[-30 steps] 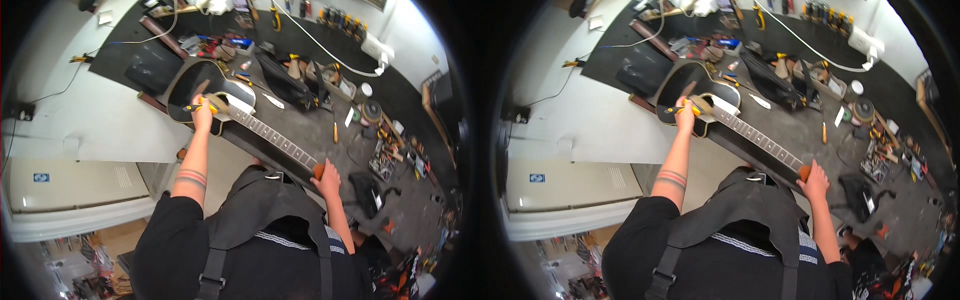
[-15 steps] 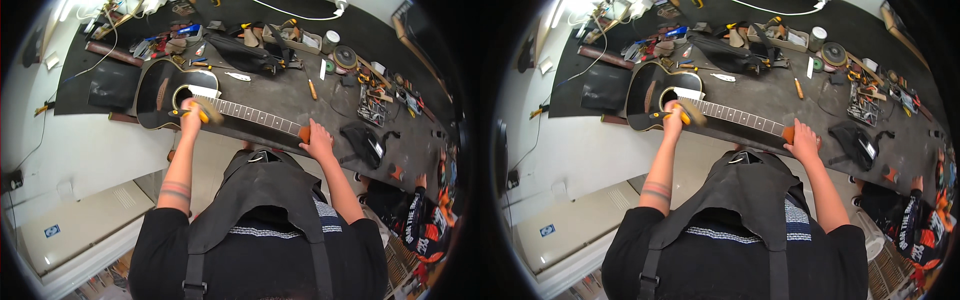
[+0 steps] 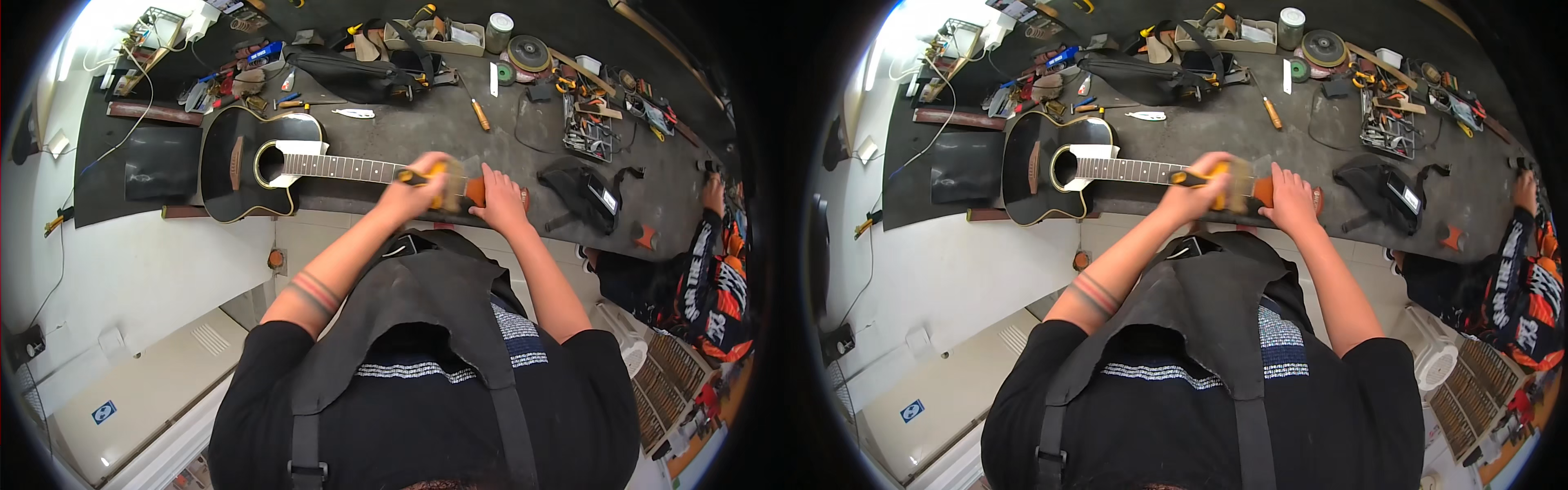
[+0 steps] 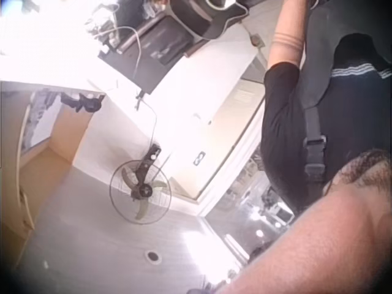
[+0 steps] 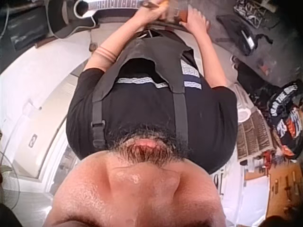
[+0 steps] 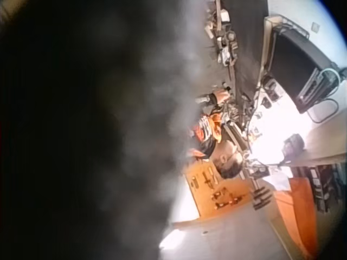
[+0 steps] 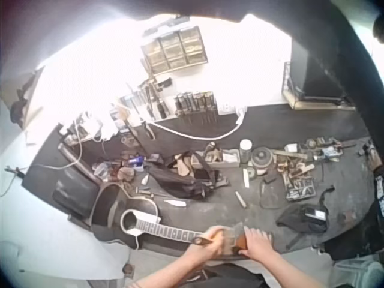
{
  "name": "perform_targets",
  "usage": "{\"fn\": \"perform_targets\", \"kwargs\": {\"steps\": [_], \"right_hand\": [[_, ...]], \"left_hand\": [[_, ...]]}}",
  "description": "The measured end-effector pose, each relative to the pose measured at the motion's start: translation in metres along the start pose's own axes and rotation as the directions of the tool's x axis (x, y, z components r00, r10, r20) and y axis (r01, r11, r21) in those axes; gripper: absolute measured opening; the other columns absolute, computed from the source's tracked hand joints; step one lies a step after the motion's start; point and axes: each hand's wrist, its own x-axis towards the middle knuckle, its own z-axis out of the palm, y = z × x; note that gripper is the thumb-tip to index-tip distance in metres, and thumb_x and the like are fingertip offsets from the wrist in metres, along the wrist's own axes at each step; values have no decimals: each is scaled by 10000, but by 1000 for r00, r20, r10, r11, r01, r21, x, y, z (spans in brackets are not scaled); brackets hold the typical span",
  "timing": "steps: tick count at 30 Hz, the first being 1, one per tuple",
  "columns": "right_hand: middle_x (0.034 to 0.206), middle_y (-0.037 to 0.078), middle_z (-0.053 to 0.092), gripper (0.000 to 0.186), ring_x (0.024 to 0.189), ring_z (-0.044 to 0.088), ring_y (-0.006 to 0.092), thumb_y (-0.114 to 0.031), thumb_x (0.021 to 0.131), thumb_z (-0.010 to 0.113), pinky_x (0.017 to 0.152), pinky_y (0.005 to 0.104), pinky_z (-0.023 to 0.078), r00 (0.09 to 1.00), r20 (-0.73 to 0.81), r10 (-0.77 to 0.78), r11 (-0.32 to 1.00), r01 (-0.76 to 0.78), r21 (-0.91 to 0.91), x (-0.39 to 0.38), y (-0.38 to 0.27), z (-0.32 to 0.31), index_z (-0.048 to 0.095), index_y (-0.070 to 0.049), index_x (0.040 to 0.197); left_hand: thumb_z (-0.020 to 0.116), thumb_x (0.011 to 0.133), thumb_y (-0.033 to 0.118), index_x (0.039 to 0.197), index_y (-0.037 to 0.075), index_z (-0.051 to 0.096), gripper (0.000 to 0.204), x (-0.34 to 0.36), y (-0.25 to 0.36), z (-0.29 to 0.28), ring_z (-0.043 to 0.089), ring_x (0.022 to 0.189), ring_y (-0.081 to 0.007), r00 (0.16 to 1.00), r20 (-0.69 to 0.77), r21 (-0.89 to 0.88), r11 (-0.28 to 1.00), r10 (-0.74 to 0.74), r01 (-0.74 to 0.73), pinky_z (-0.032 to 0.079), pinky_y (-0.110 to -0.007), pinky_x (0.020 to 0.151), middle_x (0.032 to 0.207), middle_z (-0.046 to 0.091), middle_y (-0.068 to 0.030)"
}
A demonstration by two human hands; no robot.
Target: The person sands the guitar fretboard with sandpaper, then brushes the fretboard and body with a brush. They spray a liquid onto the fretboard and apply masking tape along the edge of the fretboard.
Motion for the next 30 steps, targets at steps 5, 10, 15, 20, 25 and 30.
{"fn": "perform_targets", "kwargs": {"steps": [5, 10, 15, 20, 25, 30], "right_hand": [[1422, 149, 632, 1175, 1367, 594, 351, -339, 757, 1026, 1161, 502, 467, 1000, 18, 14, 1000, -14, 8, -6, -4, -11, 396, 0, 1689], [1440, 159, 618, 1173, 1380, 584, 362, -335, 761, 1023, 1179, 499, 452, 999, -9, 42, 996, -42, 75, -10, -5, -9, 391, -8, 1695], [1448, 152, 616, 1175, 1391, 576, 357, -340, 764, 1022, 1198, 500, 438, 999, -28, 37, 995, -34, 89, -11, -6, -6, 390, -6, 1697], [1476, 161, 615, 1171, 1399, 581, 364, -337, 760, 1025, 1191, 512, 448, 999, 9, 52, 997, -52, 50, -8, -6, -9, 396, -10, 1692], [1473, 168, 629, 1152, 1392, 585, 366, -343, 774, 1017, 1183, 512, 453, 999, 26, 32, 999, -32, -25, -7, 2, -7, 402, -20, 1693], [1491, 127, 626, 1164, 1408, 577, 360, -371, 766, 1012, 1195, 527, 449, 998, 19, 61, 998, -61, 27, -10, 3, -8, 399, -51, 1703]], "left_hand": [[655, 1070, 222, 1452, 82, 658, 407, 12, 32, 8, 766, 1202, -371, 991, 129, 177, 982, 45, -68, 597, -455, 1030, 1341, 764, -221], [634, 1061, 191, 1434, 98, 695, 389, -52, -64, -169, 801, 1123, -367, 959, -273, 460, 864, -79, 202, 633, -464, 952, 1229, 794, -233], [660, 1046, 342, 1428, 106, 724, 454, -82, -92, -267, 810, 1090, -424, 685, -722, 485, 640, -91, 596, 628, -544, 941, 1140, 825, -246], [702, 1062, 367, 1440, 143, 690, 440, -23, -23, -81, 818, 946, -396, 964, -252, 466, 862, -89, 201, 655, -483, 834, 1121, 821, -201], [703, 1075, 282, 1513, 132, 652, 466, -3, 35, 32, 743, 1250, -283, 989, 148, -12, 1000, 28, -27, 589, -432, 1074, 1375, 762, -162], [680, 1104, 380, 1527, 162, 683, 476, -28, -36, -126, 723, 1319, -290, 936, -213, 267, 905, -279, 330, 582, -430, 1089, 1447, 735, -164]]}}
